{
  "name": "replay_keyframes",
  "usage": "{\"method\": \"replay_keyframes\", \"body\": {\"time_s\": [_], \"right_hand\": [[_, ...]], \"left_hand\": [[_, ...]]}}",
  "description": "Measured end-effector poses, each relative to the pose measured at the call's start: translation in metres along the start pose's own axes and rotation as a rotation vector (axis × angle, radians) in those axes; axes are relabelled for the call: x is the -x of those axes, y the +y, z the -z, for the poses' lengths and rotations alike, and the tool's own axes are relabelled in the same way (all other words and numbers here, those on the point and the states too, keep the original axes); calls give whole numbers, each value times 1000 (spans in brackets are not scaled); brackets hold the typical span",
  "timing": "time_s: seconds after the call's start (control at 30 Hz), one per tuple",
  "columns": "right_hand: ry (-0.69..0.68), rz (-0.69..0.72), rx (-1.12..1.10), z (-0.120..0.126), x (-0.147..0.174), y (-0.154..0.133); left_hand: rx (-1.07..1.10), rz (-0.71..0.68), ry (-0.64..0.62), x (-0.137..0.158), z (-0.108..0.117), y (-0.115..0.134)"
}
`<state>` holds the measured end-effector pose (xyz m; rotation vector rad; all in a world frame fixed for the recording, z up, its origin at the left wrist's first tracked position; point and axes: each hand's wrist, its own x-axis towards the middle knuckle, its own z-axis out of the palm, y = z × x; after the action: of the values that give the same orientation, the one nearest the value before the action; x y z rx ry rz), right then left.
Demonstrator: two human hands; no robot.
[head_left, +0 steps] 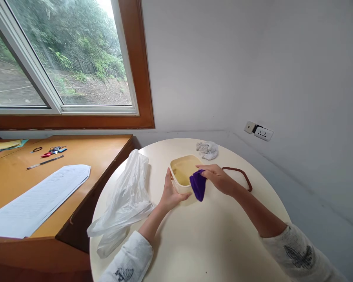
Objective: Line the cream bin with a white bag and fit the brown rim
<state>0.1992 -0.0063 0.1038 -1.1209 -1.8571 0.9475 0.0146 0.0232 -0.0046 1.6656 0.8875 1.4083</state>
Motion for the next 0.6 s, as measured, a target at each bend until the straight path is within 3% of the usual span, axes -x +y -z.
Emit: {"method": "replay_keyframes", "body": {"time_s": [0.13, 0.27, 0.33, 0.4, 0.6], "right_hand": [[219, -67, -91, 19, 0, 18], [666, -195, -231, 40, -11, 34], [778, -221, -277, 44, -20, 40], [743, -213, -341, 42, -33, 45], [387, -122, -429, 12, -67, 55]], "left_hand": [[-1, -19, -42, 0, 1, -7], [-1, -49, -95, -1, 3, -5], [-1, -64, -116, -1, 4, -3], [9, -61, -131, -2, 5, -2], [70, -23, -174, -1, 5, -4]]}}
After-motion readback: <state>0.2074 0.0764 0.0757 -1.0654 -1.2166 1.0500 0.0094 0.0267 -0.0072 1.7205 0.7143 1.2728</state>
